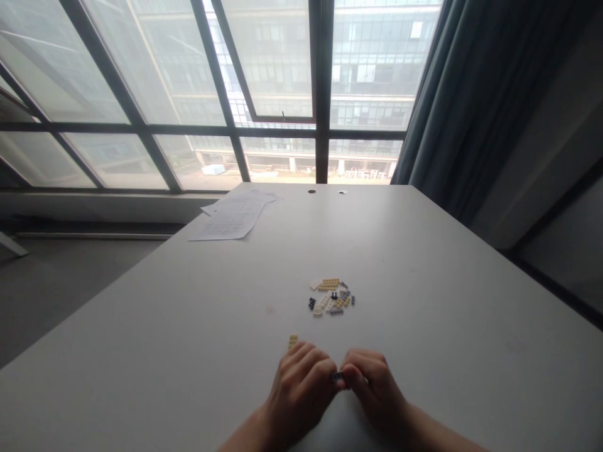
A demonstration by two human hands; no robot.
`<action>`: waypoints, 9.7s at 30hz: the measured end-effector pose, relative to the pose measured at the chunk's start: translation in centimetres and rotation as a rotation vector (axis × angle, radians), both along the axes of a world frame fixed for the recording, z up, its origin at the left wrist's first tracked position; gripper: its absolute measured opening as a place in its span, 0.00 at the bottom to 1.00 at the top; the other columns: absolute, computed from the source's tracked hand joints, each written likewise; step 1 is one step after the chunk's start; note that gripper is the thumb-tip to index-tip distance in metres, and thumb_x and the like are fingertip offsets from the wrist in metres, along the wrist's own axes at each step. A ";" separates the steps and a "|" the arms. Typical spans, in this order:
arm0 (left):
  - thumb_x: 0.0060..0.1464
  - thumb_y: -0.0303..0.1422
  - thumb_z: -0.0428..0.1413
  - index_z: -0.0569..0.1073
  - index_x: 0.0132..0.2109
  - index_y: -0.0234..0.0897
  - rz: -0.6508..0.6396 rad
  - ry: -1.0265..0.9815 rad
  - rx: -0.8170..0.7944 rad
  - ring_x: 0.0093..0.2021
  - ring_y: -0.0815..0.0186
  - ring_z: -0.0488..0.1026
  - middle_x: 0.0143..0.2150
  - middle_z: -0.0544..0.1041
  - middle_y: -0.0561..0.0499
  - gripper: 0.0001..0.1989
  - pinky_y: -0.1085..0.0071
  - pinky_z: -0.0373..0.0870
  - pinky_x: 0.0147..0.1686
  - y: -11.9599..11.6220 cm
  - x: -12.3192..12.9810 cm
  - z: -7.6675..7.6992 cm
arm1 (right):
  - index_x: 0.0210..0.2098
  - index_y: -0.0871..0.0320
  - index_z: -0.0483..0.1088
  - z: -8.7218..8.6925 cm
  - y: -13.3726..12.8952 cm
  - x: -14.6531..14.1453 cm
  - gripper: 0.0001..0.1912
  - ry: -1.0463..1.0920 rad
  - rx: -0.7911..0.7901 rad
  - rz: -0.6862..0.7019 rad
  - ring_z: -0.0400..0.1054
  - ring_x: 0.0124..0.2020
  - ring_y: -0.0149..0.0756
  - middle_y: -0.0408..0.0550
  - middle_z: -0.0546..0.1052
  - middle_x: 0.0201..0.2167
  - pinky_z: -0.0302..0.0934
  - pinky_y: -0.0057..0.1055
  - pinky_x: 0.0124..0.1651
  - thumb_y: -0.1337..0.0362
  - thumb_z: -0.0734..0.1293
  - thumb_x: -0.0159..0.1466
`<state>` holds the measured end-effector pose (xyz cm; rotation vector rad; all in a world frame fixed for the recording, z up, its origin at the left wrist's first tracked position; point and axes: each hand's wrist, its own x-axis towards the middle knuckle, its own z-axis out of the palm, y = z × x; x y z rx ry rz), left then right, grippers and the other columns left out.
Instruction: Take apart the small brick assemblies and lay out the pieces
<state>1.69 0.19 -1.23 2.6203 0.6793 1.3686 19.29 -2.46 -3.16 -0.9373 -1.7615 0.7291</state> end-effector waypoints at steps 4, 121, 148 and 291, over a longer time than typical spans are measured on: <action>0.59 0.28 0.53 0.63 0.33 0.37 0.042 -0.007 0.002 0.27 0.67 0.60 0.25 0.67 0.53 0.07 0.69 0.57 0.31 0.0 0.0 0.0 | 0.29 0.59 0.70 0.2 -0.2 0.1 0.19 -0.011 0.018 -0.007 0.65 0.26 0.30 0.44 0.72 0.23 0.57 0.26 0.32 0.55 0.58 0.70; 0.55 0.41 0.59 0.71 0.51 0.40 0.318 0.363 -0.387 0.47 0.57 0.69 0.45 0.75 0.47 0.18 0.62 0.67 0.47 3.1 -7.8 -1.3 | 0.51 0.57 0.71 1.3 4.4 -3.9 0.23 -0.467 -0.185 -0.043 0.66 0.45 0.41 0.50 0.73 0.42 0.59 0.38 0.51 0.64 0.73 0.56; 0.54 0.35 0.59 0.75 0.48 0.43 0.321 0.496 -0.380 0.50 0.56 0.67 0.48 0.74 0.48 0.13 0.57 0.65 0.51 8.8 1.1 1.5 | 0.39 0.58 0.74 1.1 1.7 3.7 0.07 -0.116 -0.235 -0.193 0.65 0.29 0.30 0.44 0.73 0.32 0.61 0.27 0.34 0.69 0.66 0.61; 0.56 0.25 0.54 0.70 0.46 0.33 0.184 0.401 0.111 0.35 0.60 0.70 0.38 0.75 0.45 0.10 0.63 0.65 0.37 -1.8 2.5 1.5 | 0.41 0.56 0.70 0.9 0.9 3.7 0.12 -0.354 0.081 -0.242 0.67 0.32 0.37 0.44 0.72 0.28 0.63 0.34 0.38 0.71 0.68 0.57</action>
